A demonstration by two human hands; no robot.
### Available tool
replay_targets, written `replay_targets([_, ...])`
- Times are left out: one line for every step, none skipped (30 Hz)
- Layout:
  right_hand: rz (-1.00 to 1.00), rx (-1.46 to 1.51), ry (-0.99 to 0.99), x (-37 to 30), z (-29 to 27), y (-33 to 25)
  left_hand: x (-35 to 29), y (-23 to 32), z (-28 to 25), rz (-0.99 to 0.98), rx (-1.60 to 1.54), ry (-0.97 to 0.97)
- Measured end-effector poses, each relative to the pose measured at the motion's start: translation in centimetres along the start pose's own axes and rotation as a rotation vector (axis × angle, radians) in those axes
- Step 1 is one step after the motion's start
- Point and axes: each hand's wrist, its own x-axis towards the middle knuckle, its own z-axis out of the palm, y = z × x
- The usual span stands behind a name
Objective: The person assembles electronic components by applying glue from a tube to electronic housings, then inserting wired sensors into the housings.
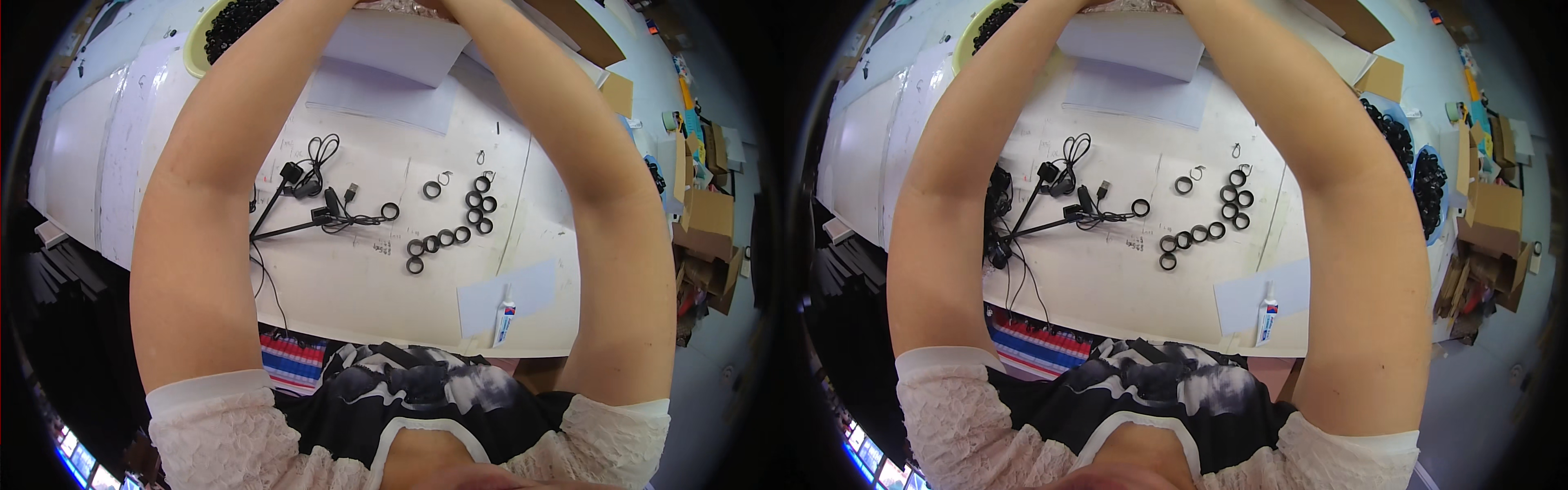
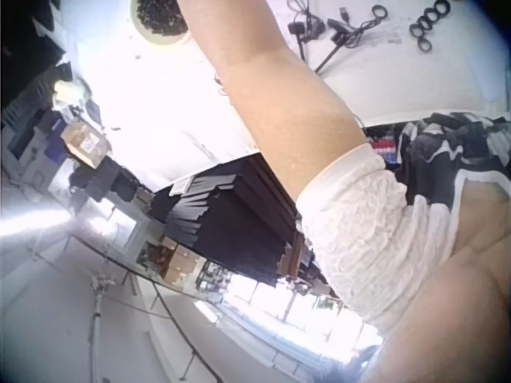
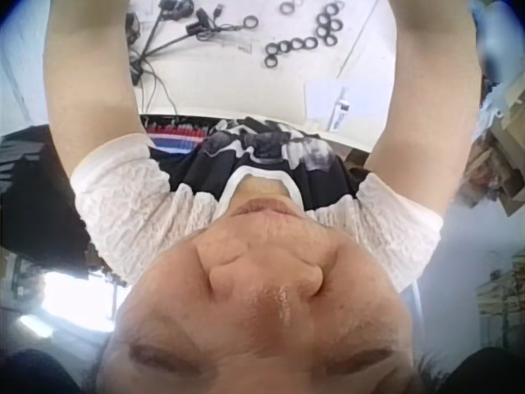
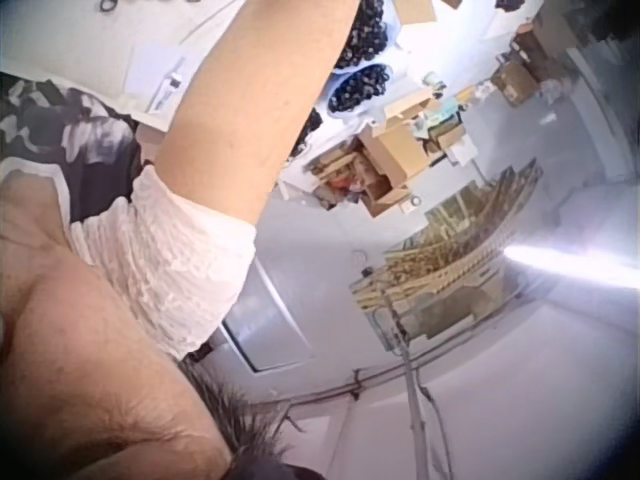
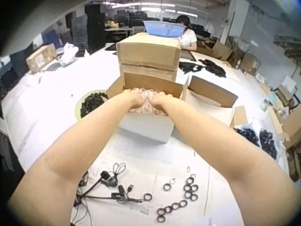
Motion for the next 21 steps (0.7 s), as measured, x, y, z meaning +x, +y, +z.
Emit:
replay_targets([0.016,0.132,-0.050,2.5,0.4,0.8,0.3,0.9,-0.3,0.088,0.022,0.036])
replay_targets([0.024,0.266,-0.109,4.1,1.1,1.1,0.7,1.1,-0.2,0.163,0.047,0.068])
replay_targets([0.045,0.284,-0.048,1.9,1.0,-0.4,0.5,0.4,0.3,0.125,-0.056,0.167])
replay_targets([0.035,0.289,-0.065,1.3,1.0,-1.1,0.5,-0.2,0.3,0.109,-0.048,0.159])
replay_targets([-0.001,0.359,-0.108,0.9,0.2,-0.6,-0.6,0.8,-0.8,0.085,-0.125,0.133])
replay_targets([-0.037,0.430,-0.150,0.9,-0.3,0.1,-1.3,1.6,-1.6,0.061,-0.204,0.107])
replay_targets([-0.071,0.350,-0.201,2.2,-0.4,0.8,-0.1,1.9,-1.4,0.070,-0.207,0.107])
replay_targets([-0.073,0.352,-0.206,2.1,0.0,0.5,-0.2,1.9,-1.6,0.042,-0.275,0.101])
replay_targets([-0.014,0.446,-0.142,2.0,0.3,0.1,-0.3,2.0,-1.8,0.016,-0.344,0.098])
replay_targets([0.045,0.539,-0.076,1.8,0.4,-0.2,-0.6,2.3,-1.8,0.015,-0.342,0.099])
replay_targets([0.043,0.541,-0.074,1.7,0.2,0.0,-0.9,2.9,-1.8,-0.100,-0.682,-0.034])
replay_targets([0.041,0.720,-0.280,1.5,-0.2,0.2,-1.2,3.2,-2.1,-0.216,-1.019,-0.169])
replay_targets([-0.006,0.892,-0.507,0.6,-0.7,-1.9,0.9,1.1,-0.4,-0.204,-1.265,-0.153])
replay_targets([0.010,1.035,-0.368,1.2,0.1,-1.0,0.9,2.0,0.0,-0.143,-1.519,-0.178])
replay_targets([0.003,1.036,-0.349,2.0,0.2,-0.4,0.7,3.1,0.5,-0.314,-1.471,0.071])
replay_targets([-0.015,1.144,-0.345,2.0,0.3,-0.4,0.9,3.0,0.4,-0.302,-1.472,0.081])
replay_targets([-0.035,1.251,-0.343,2.1,0.4,-0.5,0.9,2.9,0.8,-0.289,-1.616,0.086])
replay_targets([-0.054,1.359,-0.344,2.1,0.6,-0.6,1.0,2.7,1.0,-0.276,-1.760,0.089])
replay_targets([-0.058,1.466,-0.336,2.3,0.8,-0.1,0.4,3.6,0.8,-0.296,-1.616,0.150])
replay_targets([-0.068,1.572,-0.343,2.0,1.0,-0.3,-0.2,4.0,0.5,-0.298,-1.615,0.152])
replay_targets([-0.074,1.678,-0.349,1.7,1.2,-0.4,-0.7,4.6,0.3,-0.281,-1.719,0.191])
